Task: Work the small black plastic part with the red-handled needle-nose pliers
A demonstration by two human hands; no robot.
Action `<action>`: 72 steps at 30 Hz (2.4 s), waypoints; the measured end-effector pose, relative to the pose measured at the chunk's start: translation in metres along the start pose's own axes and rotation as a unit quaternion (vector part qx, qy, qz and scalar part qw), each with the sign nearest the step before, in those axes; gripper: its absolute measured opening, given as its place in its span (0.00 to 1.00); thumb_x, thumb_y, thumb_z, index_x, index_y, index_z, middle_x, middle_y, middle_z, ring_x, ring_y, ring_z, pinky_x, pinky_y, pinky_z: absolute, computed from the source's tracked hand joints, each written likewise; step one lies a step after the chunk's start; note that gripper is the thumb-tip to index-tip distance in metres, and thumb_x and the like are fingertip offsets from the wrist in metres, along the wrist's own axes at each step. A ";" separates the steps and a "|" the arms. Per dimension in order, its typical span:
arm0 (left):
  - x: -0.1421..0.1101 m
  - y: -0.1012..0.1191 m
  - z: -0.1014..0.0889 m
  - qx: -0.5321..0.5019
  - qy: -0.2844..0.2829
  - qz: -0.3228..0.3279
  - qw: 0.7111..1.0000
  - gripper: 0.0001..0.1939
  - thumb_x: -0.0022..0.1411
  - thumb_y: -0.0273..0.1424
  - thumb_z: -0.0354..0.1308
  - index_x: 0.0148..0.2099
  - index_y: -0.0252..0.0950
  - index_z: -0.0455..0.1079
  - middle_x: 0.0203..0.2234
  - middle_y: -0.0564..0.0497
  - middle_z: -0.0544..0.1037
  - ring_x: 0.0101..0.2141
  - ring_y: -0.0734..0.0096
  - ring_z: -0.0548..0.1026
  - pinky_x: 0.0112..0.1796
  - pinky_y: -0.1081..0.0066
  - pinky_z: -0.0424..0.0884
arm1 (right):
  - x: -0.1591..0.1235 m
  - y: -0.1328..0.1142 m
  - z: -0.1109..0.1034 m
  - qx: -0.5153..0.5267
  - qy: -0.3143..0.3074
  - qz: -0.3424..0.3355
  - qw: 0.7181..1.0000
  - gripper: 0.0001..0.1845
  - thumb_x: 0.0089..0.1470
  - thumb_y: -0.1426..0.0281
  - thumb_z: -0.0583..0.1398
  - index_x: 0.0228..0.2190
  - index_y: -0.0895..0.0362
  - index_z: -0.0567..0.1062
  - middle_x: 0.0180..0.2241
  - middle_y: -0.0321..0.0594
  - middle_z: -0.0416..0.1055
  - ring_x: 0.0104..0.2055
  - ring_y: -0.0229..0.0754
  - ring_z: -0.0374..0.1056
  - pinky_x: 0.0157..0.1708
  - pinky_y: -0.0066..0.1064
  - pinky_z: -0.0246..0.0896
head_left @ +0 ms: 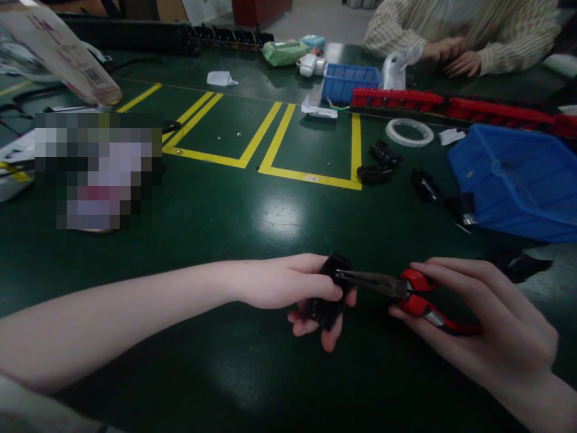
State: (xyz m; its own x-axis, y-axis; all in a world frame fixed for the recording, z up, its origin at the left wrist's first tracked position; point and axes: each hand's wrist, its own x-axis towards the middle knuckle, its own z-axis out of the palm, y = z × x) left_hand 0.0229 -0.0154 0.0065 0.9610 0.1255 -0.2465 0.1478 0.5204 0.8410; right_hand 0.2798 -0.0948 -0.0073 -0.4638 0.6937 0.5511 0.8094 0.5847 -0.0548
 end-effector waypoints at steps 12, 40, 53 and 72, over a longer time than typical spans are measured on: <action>-0.006 -0.005 0.017 0.005 0.110 0.065 0.992 0.49 0.60 0.19 0.59 0.68 0.47 0.27 0.36 0.54 0.72 0.29 0.80 0.69 0.33 0.73 0.68 | -0.002 0.008 0.002 -0.030 -0.016 0.018 0.999 0.29 0.52 0.62 0.63 0.53 0.60 0.67 0.41 0.49 0.70 0.38 0.49 0.68 0.34 0.40 0.63; -0.004 -0.012 0.006 0.344 0.227 0.179 0.893 0.45 0.51 0.38 0.70 0.64 0.36 0.50 0.49 0.42 0.69 0.35 0.69 0.71 0.31 0.70 0.71 | 0.016 -0.007 0.011 -0.069 -0.093 0.074 0.990 0.13 0.49 0.68 0.57 0.38 0.56 0.64 0.34 0.44 0.66 0.35 0.48 0.64 0.30 0.37 0.59; -0.005 -0.010 0.009 0.359 0.242 0.178 0.884 0.39 0.50 0.42 0.70 0.59 0.36 0.58 0.46 0.44 0.72 0.36 0.66 0.72 0.34 0.67 0.72 | 0.029 -0.013 0.021 -0.121 -0.113 0.083 0.983 0.14 0.45 0.76 0.55 0.37 0.56 0.66 0.35 0.45 0.70 0.38 0.50 0.66 0.35 0.40 0.61; -0.008 -0.005 0.007 0.355 0.285 0.187 0.871 0.38 0.51 0.41 0.70 0.59 0.35 0.57 0.51 0.42 0.69 0.44 0.61 0.73 0.43 0.62 0.72 | 0.051 -0.001 0.030 0.020 -0.131 0.119 0.984 0.04 0.47 0.73 0.56 0.27 0.54 0.63 0.28 0.39 0.65 0.28 0.40 0.62 0.27 0.32 0.58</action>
State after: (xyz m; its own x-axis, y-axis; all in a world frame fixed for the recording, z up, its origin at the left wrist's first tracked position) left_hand 0.0157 -0.0245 0.0077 0.7312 0.6775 0.0798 0.1502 -0.2739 0.9500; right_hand 0.2444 -0.0478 -0.0044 -0.3446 0.8944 0.2851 0.8940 0.4053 -0.1909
